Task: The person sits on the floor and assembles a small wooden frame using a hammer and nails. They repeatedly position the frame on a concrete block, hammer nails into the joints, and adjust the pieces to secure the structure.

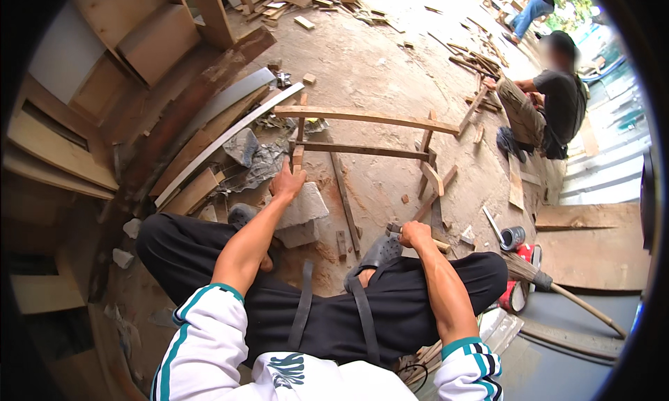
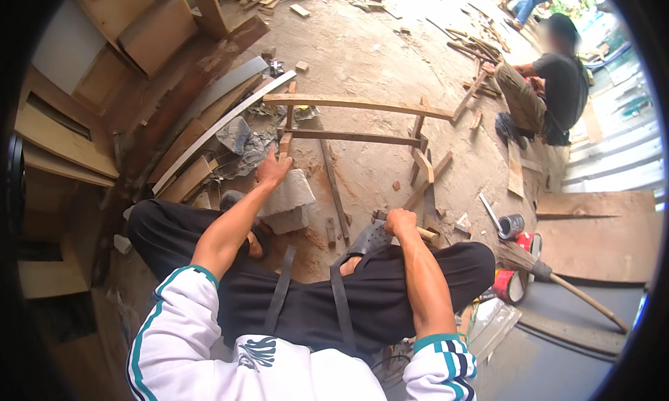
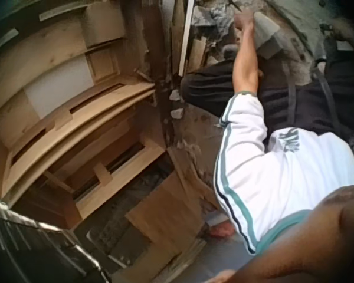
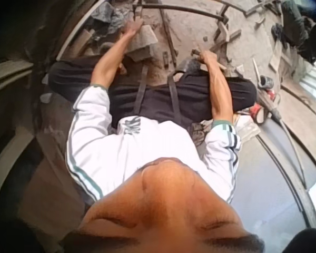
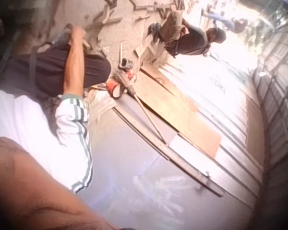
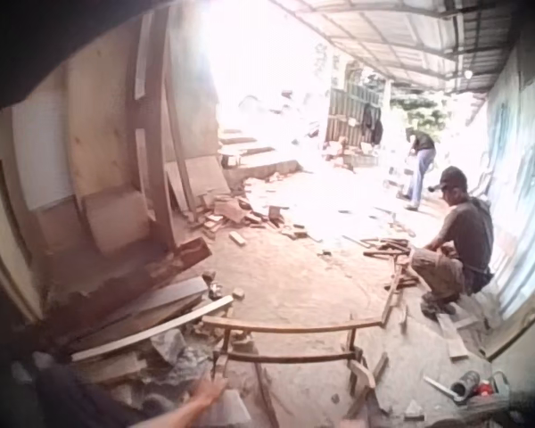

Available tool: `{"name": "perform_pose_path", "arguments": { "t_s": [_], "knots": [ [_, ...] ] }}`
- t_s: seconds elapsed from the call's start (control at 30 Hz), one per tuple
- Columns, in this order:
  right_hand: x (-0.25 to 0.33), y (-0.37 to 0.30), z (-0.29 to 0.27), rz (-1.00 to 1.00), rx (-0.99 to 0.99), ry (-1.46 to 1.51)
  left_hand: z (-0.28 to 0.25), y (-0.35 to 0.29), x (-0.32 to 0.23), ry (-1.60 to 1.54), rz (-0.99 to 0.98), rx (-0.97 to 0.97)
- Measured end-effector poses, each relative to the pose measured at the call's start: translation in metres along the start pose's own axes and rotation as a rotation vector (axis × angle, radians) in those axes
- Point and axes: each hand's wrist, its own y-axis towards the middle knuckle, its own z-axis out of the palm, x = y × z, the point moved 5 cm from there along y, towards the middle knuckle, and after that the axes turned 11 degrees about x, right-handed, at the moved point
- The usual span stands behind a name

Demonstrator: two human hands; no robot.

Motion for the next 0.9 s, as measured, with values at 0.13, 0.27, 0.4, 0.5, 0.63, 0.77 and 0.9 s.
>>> {"name": "perform_pose_path", "arguments": {
  "t_s": [0.13, 0.27, 0.4, 0.5, 0.63, 0.77, 0.9],
  "knots": [
    [-0.012, -0.018, 0.005, 0.039, 0.017, 0.029, 0.007, 0.000, -0.010, -0.006, 0.127, 0.100],
    [-0.018, -0.038, 0.002, 0.103, -0.003, 0.069, 0.014, 0.004, -0.010, -0.059, 0.051, 0.018],
    [-0.032, -0.057, 0.017, 0.238, -0.027, 0.268, 0.019, 0.001, -0.015, -0.073, 0.023, 0.029],
    [-0.032, -0.059, 0.027, 0.297, -0.073, 0.384, 0.021, -0.003, -0.015, -0.092, 0.035, 0.003],
    [-0.019, -0.038, 0.031, 0.258, -0.056, 0.429, 0.021, -0.004, -0.010, -0.044, 0.072, 0.015],
    [0.005, -0.005, 0.043, 0.181, 0.038, 0.272, 0.023, -0.004, -0.008, -0.021, 0.075, 0.076],
    [0.034, 0.030, 0.057, 0.100, 0.048, 0.186, 0.022, -0.004, -0.007, 0.002, 0.082, 0.132]
  ]
}}
